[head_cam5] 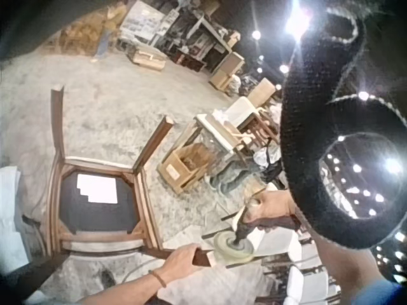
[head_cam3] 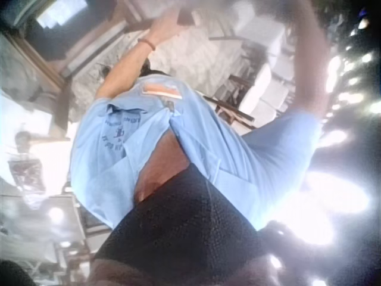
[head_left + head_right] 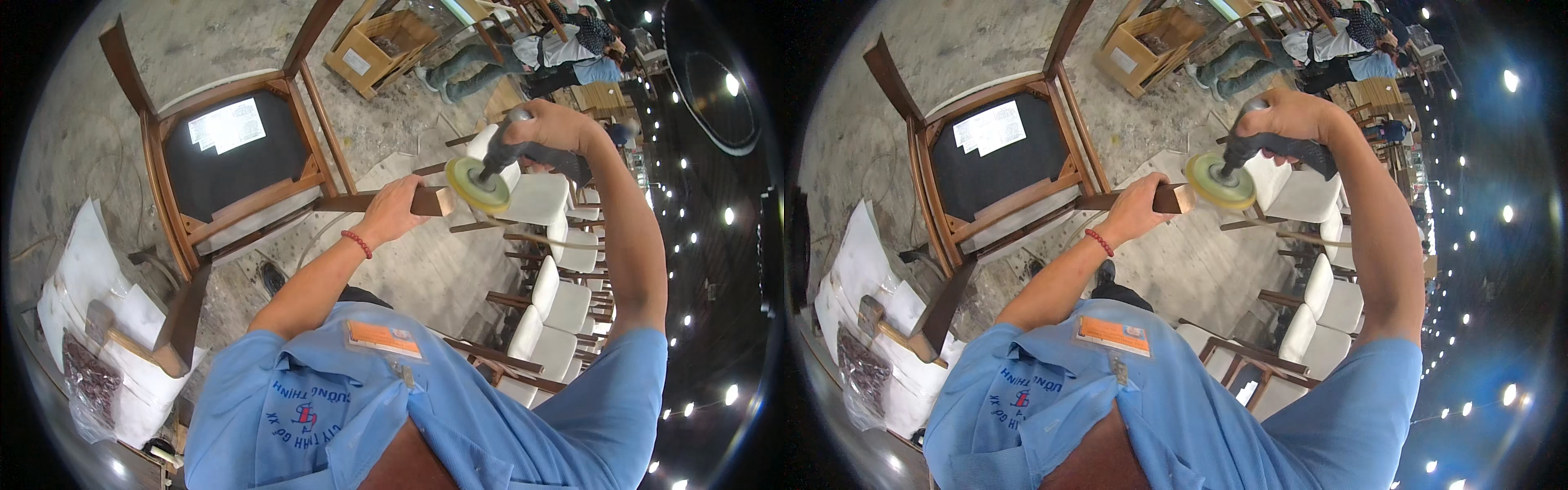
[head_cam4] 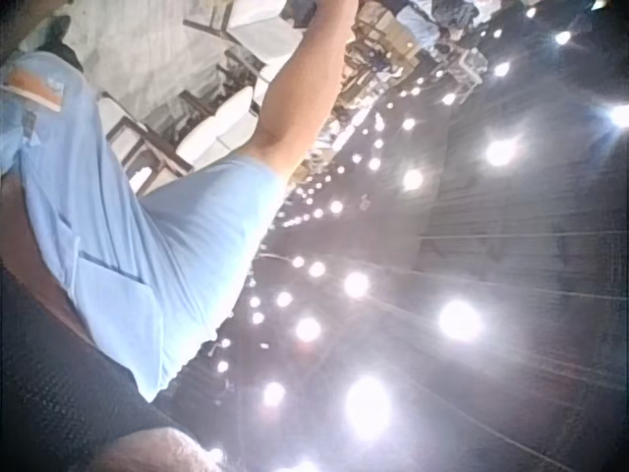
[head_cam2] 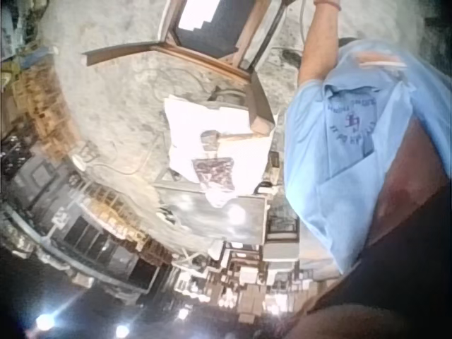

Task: The person assembles a wooden chair by sanding the legs with a power sander, wiping them with a cloth, and tapping joints with a mallet. The person then attaches the upholstered seat cushion to the frame and places the completed chair upright.

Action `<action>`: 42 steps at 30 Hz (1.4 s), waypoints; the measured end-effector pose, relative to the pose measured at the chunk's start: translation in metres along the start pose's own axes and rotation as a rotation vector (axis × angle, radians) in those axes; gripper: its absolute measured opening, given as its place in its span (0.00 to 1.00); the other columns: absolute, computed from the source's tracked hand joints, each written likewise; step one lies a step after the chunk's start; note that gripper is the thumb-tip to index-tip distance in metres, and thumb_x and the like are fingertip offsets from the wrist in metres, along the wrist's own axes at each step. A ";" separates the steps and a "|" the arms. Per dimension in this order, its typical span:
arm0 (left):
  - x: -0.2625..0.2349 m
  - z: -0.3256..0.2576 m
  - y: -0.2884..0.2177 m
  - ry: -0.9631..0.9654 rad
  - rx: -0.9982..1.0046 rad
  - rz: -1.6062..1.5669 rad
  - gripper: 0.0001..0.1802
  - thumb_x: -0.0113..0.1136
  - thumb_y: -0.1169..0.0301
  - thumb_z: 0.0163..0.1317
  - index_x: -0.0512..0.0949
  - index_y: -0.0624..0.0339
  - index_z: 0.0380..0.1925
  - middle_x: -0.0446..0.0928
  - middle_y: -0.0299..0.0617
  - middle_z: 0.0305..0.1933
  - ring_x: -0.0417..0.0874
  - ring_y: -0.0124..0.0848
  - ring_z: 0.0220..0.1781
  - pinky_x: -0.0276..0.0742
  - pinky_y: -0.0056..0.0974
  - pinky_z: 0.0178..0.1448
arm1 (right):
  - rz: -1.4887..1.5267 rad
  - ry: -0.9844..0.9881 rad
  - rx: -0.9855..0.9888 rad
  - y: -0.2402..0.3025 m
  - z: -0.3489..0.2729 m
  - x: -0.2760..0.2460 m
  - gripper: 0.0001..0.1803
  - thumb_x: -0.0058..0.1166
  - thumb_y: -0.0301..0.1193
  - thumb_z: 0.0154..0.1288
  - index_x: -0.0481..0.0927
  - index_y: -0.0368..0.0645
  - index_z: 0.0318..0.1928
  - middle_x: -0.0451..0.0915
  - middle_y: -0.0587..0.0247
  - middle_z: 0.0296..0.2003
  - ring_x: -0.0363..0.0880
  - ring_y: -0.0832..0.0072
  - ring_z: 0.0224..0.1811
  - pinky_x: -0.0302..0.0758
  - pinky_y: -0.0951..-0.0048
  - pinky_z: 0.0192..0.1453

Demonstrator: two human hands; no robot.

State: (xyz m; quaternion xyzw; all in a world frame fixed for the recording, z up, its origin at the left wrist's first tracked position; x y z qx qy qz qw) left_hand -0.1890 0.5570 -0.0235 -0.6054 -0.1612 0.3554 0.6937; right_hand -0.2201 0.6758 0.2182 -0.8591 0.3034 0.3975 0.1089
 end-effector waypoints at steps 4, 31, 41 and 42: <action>-0.001 0.000 0.000 -0.022 0.050 0.005 0.31 0.75 0.66 0.47 0.70 0.60 0.50 0.78 0.54 0.48 0.79 0.51 0.53 0.74 0.47 0.55 | 0.001 0.024 -0.015 0.019 -0.007 0.019 0.27 0.61 0.44 0.52 0.78 0.36 0.46 0.80 0.59 0.24 0.81 0.72 0.21 0.78 0.72 0.24; 0.018 -0.012 -0.008 -0.163 -0.153 0.153 0.27 0.71 0.69 0.55 0.69 0.58 0.52 0.80 0.46 0.39 0.82 0.37 0.45 0.76 0.38 0.52 | 0.173 -0.575 -0.955 -0.133 -0.070 0.128 0.32 0.70 0.37 0.46 0.75 0.46 0.53 0.84 0.51 0.39 0.85 0.58 0.38 0.82 0.62 0.43; 0.030 -0.017 -0.009 -0.285 -0.313 0.120 0.27 0.69 0.69 0.55 0.68 0.60 0.52 0.79 0.47 0.45 0.81 0.38 0.49 0.76 0.39 0.53 | 0.423 -0.400 -0.988 -0.174 0.028 0.051 0.28 0.66 0.31 0.43 0.78 0.39 0.50 0.82 0.58 0.38 0.81 0.70 0.39 0.76 0.72 0.48; 0.029 -0.019 -0.010 -0.305 -0.313 0.142 0.27 0.69 0.69 0.55 0.68 0.60 0.52 0.79 0.47 0.46 0.81 0.38 0.49 0.75 0.39 0.53 | 0.440 -0.377 -1.048 -0.170 0.031 0.049 0.28 0.66 0.30 0.42 0.78 0.39 0.49 0.81 0.58 0.38 0.80 0.71 0.40 0.75 0.72 0.49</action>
Point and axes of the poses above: each hand's wrist, its own z-axis towards the middle knuckle, its own x-axis out of the palm, y = z × x, the point moved 7 cm from there along z, towards the middle knuckle
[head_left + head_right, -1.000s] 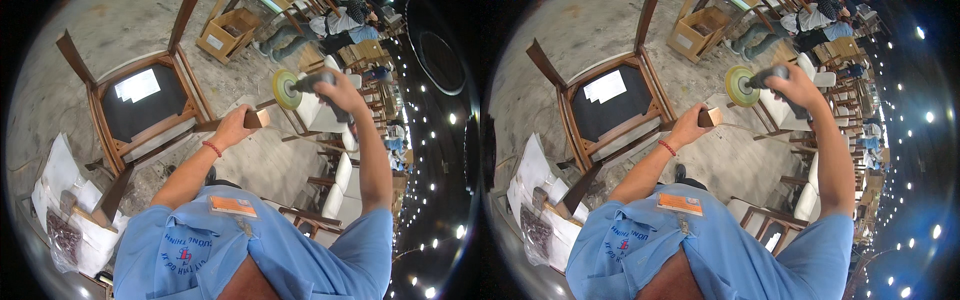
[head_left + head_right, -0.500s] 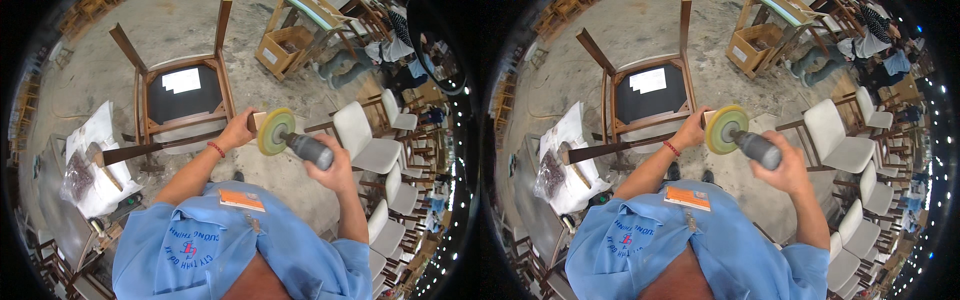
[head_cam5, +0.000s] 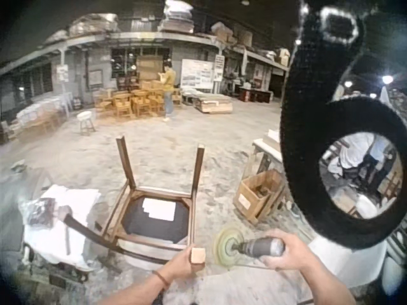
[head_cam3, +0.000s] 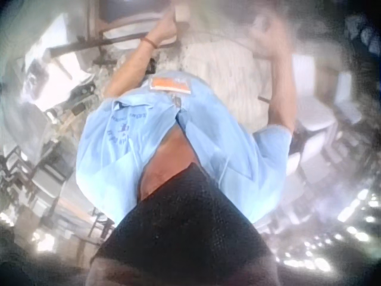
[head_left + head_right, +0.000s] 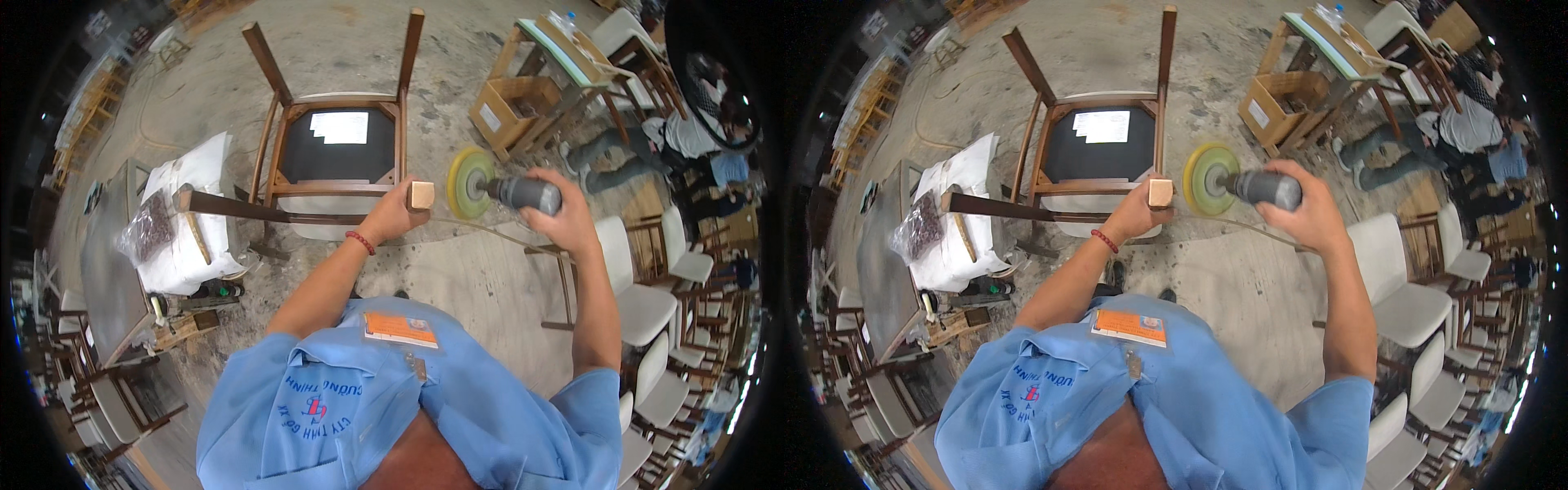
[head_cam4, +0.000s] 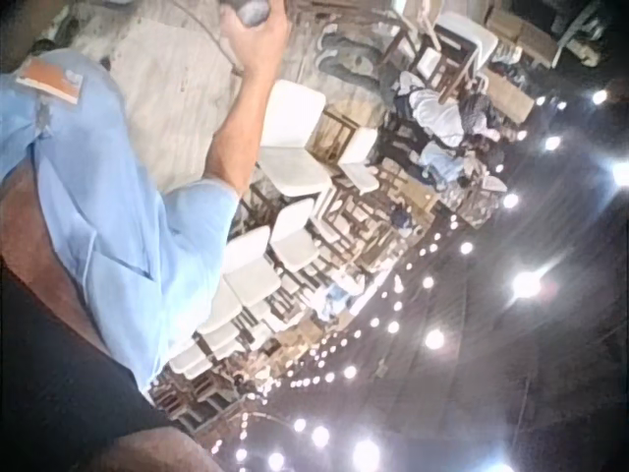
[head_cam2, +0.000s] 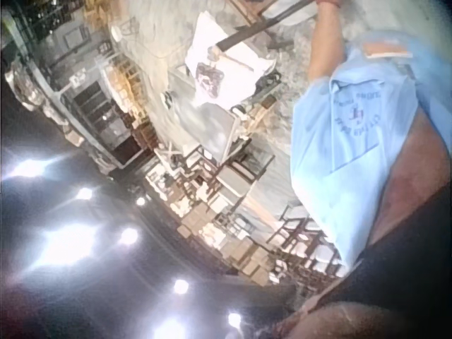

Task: The person assembles a wooden chair by sanding the legs with a power sander, wiping them with a cloth, and tapping joints with a mallet. The person then attaches the upholstered seat cushion to the frame and places the completed chair upright.

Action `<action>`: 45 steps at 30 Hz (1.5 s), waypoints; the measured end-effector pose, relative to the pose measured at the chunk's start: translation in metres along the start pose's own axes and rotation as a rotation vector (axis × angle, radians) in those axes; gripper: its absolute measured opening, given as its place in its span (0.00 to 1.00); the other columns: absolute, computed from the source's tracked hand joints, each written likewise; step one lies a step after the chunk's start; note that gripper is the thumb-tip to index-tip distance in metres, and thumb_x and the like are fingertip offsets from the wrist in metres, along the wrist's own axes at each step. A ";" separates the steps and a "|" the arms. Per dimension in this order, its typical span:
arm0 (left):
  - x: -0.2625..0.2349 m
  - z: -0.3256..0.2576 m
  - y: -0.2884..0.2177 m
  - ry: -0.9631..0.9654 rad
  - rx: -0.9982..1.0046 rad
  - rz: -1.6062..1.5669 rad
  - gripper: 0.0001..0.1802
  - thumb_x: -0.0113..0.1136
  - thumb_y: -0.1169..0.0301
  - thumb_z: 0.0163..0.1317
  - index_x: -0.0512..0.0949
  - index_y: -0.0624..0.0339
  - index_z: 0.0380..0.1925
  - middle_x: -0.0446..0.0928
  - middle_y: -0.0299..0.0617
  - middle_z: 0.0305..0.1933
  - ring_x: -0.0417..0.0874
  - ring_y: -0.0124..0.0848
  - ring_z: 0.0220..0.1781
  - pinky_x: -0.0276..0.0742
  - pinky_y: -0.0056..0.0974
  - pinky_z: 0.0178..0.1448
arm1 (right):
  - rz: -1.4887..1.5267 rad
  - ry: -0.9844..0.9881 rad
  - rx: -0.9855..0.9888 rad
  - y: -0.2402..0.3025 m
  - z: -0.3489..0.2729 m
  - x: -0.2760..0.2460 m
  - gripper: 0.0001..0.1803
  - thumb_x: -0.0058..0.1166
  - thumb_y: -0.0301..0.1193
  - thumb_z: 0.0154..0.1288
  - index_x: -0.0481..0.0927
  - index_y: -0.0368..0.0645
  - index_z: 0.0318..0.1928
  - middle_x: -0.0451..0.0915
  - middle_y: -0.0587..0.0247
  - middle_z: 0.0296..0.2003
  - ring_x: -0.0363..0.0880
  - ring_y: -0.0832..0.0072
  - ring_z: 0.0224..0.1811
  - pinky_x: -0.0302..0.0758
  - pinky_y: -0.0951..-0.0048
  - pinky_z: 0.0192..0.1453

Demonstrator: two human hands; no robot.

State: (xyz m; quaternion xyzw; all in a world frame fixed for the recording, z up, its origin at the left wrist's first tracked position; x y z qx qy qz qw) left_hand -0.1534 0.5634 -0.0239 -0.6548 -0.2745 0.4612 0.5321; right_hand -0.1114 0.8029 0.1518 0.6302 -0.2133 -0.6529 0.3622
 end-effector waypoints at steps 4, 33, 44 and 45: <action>0.001 0.000 -0.004 0.022 0.001 0.008 0.28 0.69 0.70 0.54 0.67 0.60 0.53 0.79 0.47 0.46 0.81 0.39 0.50 0.75 0.40 0.55 | 0.065 0.168 -0.066 -0.001 0.002 0.019 0.28 0.66 0.30 0.41 0.78 0.39 0.48 0.81 0.58 0.39 0.80 0.71 0.41 0.75 0.71 0.49; -0.247 -0.346 0.205 -0.273 -0.586 0.118 0.17 0.58 0.63 0.59 0.80 0.64 0.43 0.83 0.53 0.44 0.83 0.47 0.47 0.76 0.44 0.54 | 1.919 0.571 -0.422 0.287 0.103 0.226 0.32 0.51 0.45 0.71 0.58 0.43 0.67 0.69 0.44 0.39 0.75 0.71 0.20 0.72 0.74 0.14; -0.516 -0.619 0.257 -1.313 -0.936 0.522 0.20 0.65 0.62 0.57 0.76 0.63 0.45 0.78 0.53 0.44 0.79 0.50 0.51 0.72 0.52 0.55 | 1.457 0.232 0.171 0.448 0.269 0.662 0.23 0.56 0.39 0.64 0.68 0.41 0.53 0.77 0.56 0.42 0.78 0.67 0.40 0.78 0.59 0.41; -0.530 -0.619 0.260 -1.276 -1.012 0.567 0.23 0.66 0.61 0.56 0.74 0.63 0.48 0.76 0.53 0.48 0.77 0.51 0.54 0.70 0.55 0.57 | 1.389 0.130 0.143 0.425 0.294 0.688 0.25 0.59 0.36 0.62 0.66 0.40 0.56 0.76 0.55 0.46 0.78 0.68 0.43 0.78 0.59 0.42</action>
Point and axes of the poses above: each hand's wrist, its own z-axis towards the middle knuckle, its own x-axis out of the palm, y = z × x, the point moved 7 cm from there along z, towards the middle knuckle
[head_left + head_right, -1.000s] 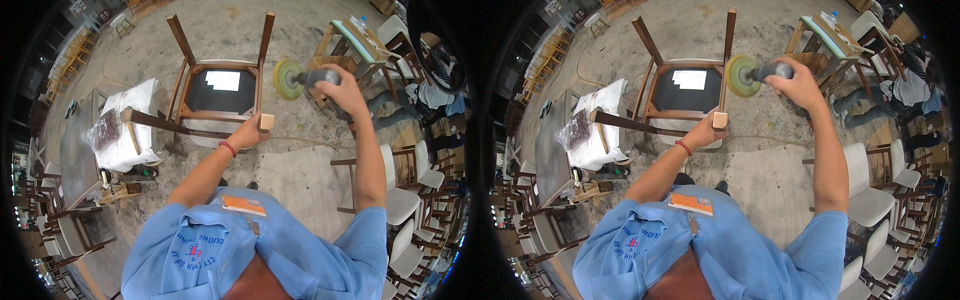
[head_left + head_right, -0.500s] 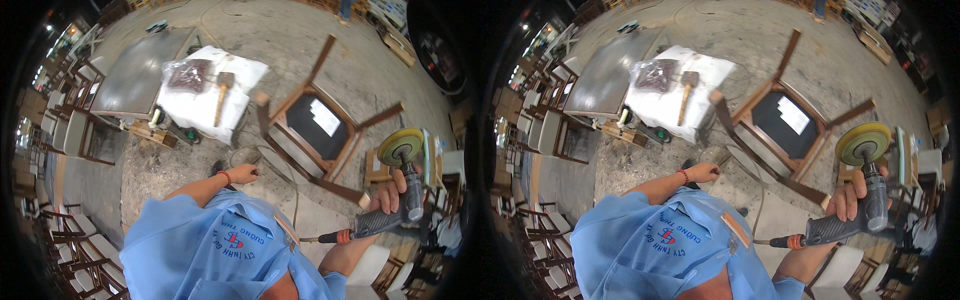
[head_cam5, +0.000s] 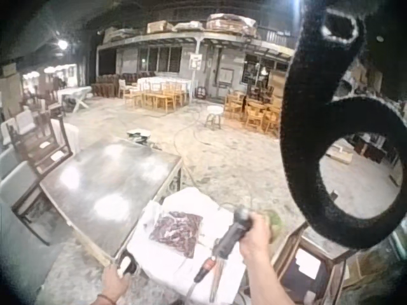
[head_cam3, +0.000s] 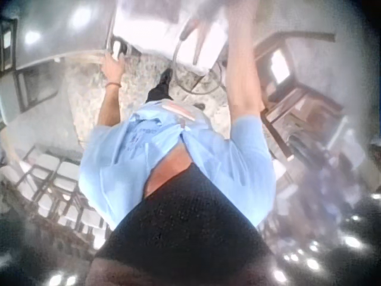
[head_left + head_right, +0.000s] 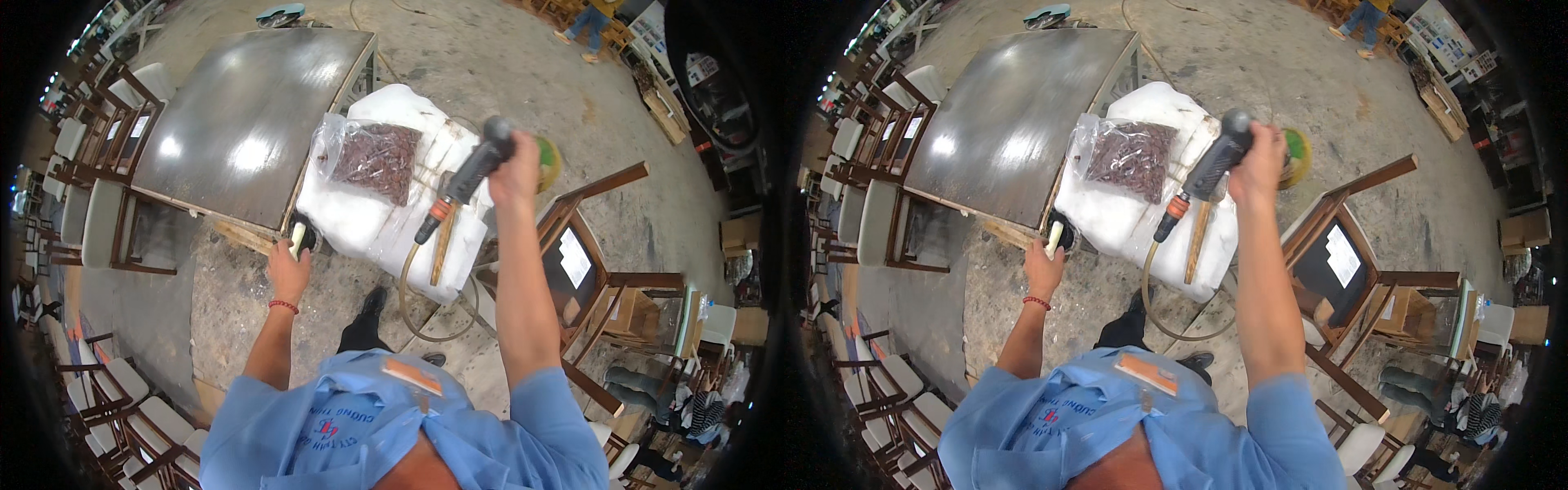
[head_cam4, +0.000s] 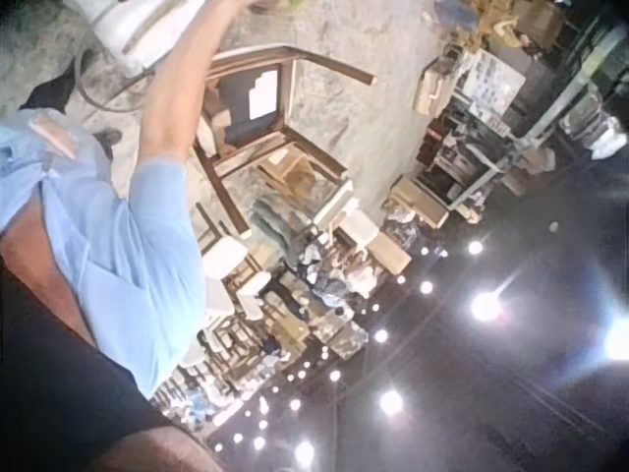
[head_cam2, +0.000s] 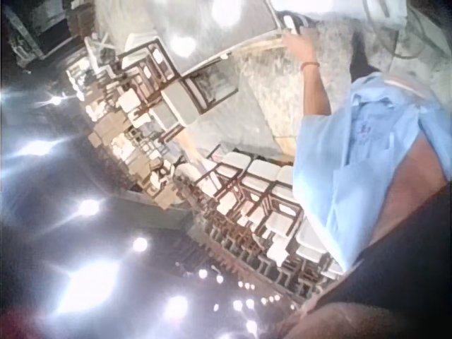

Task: The person assembles a wooden chair by sanding the legs with a power sander, wiping them with a cloth, and tapping joints with a mallet. The person then attaches the upholstered seat cushion to the frame and places the completed chair upright.

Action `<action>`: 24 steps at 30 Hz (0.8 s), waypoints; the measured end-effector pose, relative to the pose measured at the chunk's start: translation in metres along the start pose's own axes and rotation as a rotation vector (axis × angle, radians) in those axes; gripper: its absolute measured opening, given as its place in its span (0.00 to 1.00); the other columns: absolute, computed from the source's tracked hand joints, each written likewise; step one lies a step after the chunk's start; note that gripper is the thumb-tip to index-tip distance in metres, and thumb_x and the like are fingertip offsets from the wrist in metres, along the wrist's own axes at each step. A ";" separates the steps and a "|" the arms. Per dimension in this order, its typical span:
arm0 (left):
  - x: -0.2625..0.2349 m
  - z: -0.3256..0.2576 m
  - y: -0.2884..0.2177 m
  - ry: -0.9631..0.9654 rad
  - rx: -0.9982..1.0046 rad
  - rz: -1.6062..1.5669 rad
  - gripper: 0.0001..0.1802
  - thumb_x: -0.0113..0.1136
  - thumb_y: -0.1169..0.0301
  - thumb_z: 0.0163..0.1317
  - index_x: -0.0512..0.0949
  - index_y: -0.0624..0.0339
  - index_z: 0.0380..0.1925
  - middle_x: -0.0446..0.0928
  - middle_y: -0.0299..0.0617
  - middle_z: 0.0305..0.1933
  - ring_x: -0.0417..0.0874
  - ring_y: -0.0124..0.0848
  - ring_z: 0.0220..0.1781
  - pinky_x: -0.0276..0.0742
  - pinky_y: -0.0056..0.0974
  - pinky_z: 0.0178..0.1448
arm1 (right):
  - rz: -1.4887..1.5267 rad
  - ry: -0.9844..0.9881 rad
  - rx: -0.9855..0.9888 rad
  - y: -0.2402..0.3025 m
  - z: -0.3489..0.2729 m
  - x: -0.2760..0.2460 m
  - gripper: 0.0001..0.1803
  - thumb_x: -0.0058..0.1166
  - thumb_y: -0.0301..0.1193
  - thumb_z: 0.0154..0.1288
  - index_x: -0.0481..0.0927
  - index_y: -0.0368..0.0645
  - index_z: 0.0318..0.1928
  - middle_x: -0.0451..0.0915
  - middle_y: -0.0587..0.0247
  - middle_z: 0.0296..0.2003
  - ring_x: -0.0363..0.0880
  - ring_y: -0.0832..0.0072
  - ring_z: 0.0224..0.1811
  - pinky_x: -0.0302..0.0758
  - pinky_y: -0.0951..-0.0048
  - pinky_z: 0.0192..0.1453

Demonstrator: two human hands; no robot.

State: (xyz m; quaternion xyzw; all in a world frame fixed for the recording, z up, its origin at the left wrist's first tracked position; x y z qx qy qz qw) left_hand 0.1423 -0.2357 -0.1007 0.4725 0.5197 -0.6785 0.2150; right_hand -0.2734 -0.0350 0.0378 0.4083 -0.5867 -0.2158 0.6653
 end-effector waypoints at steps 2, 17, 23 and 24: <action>-0.001 0.000 0.033 0.056 -0.156 0.130 0.29 0.67 0.60 0.55 0.70 0.62 0.54 0.72 0.54 0.55 0.73 0.52 0.60 0.65 0.60 0.61 | -0.298 -0.166 0.201 -0.063 0.000 0.025 0.33 0.62 0.30 0.59 0.60 0.39 0.61 0.73 0.53 0.50 0.76 0.66 0.46 0.77 0.60 0.46; 0.026 0.035 0.058 0.191 -0.092 -0.013 0.21 0.63 0.74 0.56 0.68 0.63 0.49 0.77 0.58 0.47 0.79 0.53 0.52 0.73 0.51 0.56 | -1.224 -0.123 0.270 -0.182 0.020 -0.004 0.40 0.54 0.32 0.61 0.55 0.38 0.72 0.75 0.37 0.57 0.76 0.48 0.58 0.71 0.58 0.63; 0.011 0.009 0.039 0.288 -0.008 -0.465 0.17 0.60 0.73 0.60 0.69 0.66 0.47 0.77 0.49 0.42 0.79 0.38 0.43 0.75 0.41 0.48 | -1.138 0.496 -0.255 -0.122 -0.145 0.015 0.25 0.56 0.26 0.57 0.76 0.45 0.58 0.74 0.47 0.54 0.75 0.56 0.55 0.75 0.58 0.56; 0.013 0.000 0.009 0.424 -0.010 -0.582 0.17 0.60 0.73 0.60 0.69 0.66 0.47 0.77 0.46 0.41 0.78 0.34 0.42 0.74 0.38 0.47 | -1.181 0.620 -0.257 -0.102 -0.176 0.016 0.26 0.57 0.26 0.57 0.75 0.45 0.59 0.71 0.49 0.58 0.74 0.52 0.54 0.75 0.58 0.57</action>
Point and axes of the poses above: each hand's wrist, its own z-axis towards the middle knuckle, its own x-axis out of the palm, y = z × x, the point moved 7 cm from there along z, towards the middle knuckle
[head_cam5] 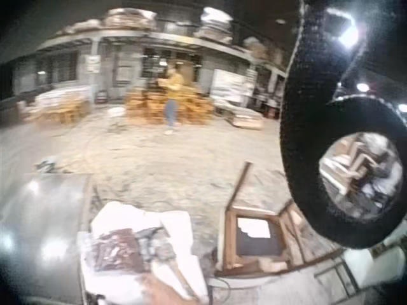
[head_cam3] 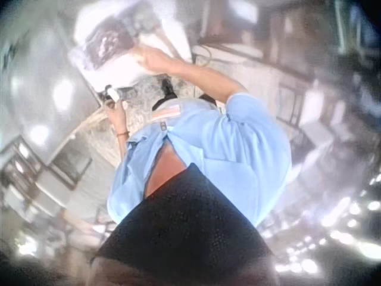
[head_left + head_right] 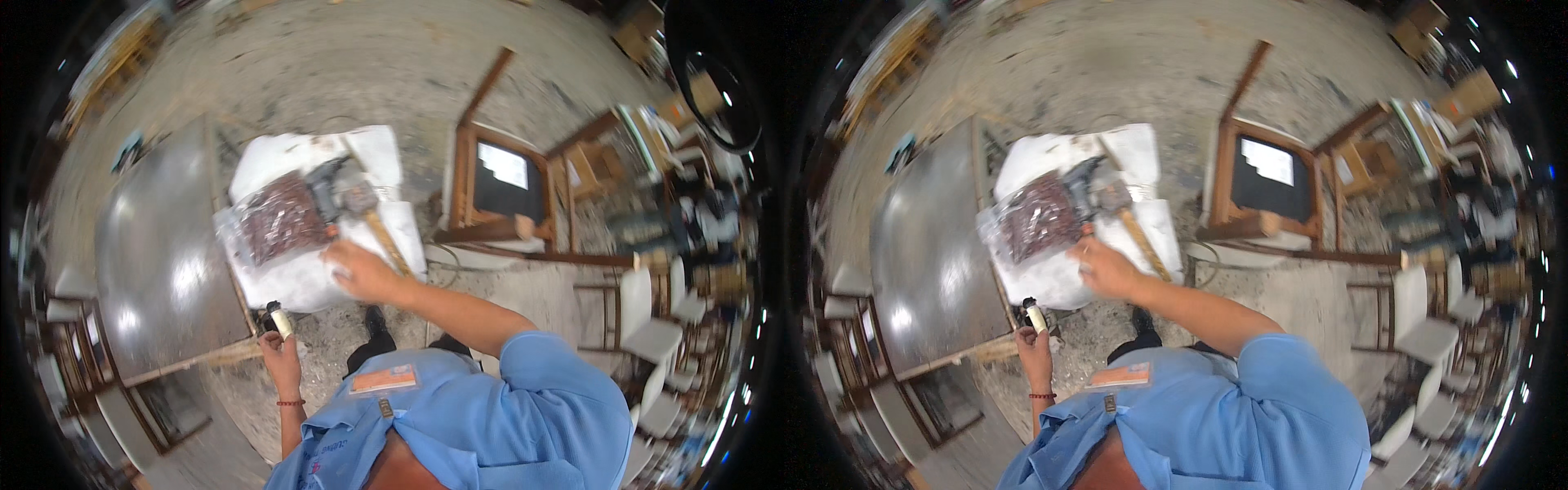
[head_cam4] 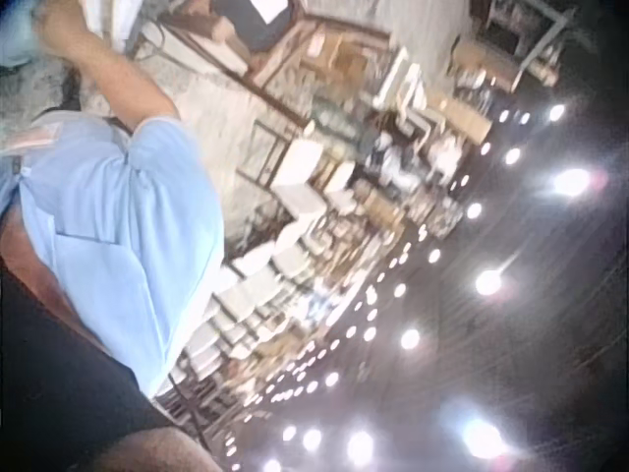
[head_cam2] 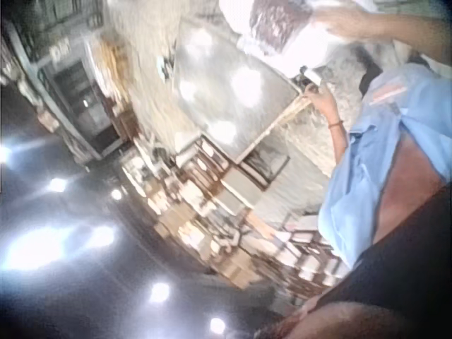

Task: The person assembles a wooden chair by sanding the legs with a power sander, wiping them with a cloth, and tapping joints with a mallet. The person then attaches the upholstered seat cushion to the frame and places the completed chair upright.

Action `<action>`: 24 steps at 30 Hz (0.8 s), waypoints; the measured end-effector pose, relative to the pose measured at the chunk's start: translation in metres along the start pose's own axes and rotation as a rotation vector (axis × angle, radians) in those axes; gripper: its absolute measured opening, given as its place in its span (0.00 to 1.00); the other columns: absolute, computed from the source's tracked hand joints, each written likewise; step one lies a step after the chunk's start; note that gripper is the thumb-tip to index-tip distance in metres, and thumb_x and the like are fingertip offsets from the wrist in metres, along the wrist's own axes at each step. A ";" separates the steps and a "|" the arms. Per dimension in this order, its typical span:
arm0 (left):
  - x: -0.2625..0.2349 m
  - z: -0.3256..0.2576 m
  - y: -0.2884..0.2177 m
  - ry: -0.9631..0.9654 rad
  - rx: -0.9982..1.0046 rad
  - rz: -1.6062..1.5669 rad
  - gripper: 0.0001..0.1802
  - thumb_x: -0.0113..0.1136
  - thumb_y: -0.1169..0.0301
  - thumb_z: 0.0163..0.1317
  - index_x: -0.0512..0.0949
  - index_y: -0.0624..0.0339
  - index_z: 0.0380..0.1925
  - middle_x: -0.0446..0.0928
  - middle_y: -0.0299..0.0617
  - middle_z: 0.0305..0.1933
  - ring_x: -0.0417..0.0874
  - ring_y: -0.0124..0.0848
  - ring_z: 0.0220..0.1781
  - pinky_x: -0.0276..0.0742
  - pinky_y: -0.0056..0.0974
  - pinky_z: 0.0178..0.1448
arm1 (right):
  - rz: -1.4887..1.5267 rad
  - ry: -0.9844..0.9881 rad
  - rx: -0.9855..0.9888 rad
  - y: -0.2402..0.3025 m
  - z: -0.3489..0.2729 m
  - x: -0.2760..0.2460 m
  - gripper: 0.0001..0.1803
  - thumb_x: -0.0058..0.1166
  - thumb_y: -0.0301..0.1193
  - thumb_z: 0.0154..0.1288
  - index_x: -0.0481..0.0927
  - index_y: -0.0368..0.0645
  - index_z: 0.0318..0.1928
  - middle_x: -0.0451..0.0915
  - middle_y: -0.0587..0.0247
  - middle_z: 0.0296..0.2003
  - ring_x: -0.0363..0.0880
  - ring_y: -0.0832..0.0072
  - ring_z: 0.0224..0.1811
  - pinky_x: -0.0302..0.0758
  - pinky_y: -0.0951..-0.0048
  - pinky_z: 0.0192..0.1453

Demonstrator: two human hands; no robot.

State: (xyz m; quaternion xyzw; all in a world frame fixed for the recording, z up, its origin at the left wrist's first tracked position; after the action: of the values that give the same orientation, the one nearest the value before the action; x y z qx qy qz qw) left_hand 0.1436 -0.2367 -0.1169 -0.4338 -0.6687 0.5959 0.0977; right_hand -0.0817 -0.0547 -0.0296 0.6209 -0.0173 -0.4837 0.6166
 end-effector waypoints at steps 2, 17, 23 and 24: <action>0.051 -0.011 -0.066 0.242 -0.052 -0.220 0.17 0.60 0.74 0.60 0.69 0.65 0.47 0.76 0.42 0.41 0.75 0.28 0.41 0.73 0.33 0.45 | -0.131 -0.043 -0.087 0.037 -0.039 -0.030 0.26 0.57 0.25 0.57 0.75 0.48 0.59 0.71 0.53 0.56 0.74 0.53 0.53 0.74 0.58 0.56; 0.310 -0.118 -0.284 0.797 0.649 -0.102 0.31 0.66 0.66 0.61 0.66 0.63 0.61 0.74 0.48 0.56 0.74 0.35 0.61 0.73 0.38 0.60 | 0.351 -0.834 0.283 0.048 -0.240 -0.347 0.15 0.61 0.18 0.58 0.79 0.36 0.47 0.83 0.60 0.43 0.83 0.76 0.43 0.80 0.72 0.51; 0.356 -0.135 -0.294 0.570 0.755 -0.129 0.39 0.69 0.63 0.57 0.62 0.65 0.65 0.70 0.51 0.62 0.70 0.41 0.65 0.63 0.41 0.70 | 0.311 -1.390 0.060 0.018 -0.404 -0.495 0.18 0.63 0.22 0.58 0.75 0.36 0.49 0.82 0.61 0.36 0.77 0.80 0.30 0.74 0.77 0.30; 0.360 -0.140 -0.300 0.525 0.800 -0.143 0.37 0.68 0.64 0.58 0.63 0.64 0.65 0.71 0.50 0.60 0.70 0.41 0.65 0.63 0.41 0.70 | 0.263 -1.446 0.092 0.007 -0.440 -0.513 0.18 0.64 0.22 0.58 0.75 0.36 0.49 0.81 0.62 0.35 0.77 0.80 0.29 0.74 0.77 0.30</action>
State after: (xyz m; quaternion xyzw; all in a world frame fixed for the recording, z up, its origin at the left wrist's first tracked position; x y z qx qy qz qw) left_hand -0.1229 0.1400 0.0463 -0.4509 -0.3679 0.6684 0.4632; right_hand -0.0769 0.5903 0.1722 0.1651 -0.5141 -0.6932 0.4775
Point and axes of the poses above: each hand's wrist, its own z-axis towards the middle knuckle, its own x-axis out of the palm, y = z × x, the point moved 7 cm from there along z, towards the middle knuckle
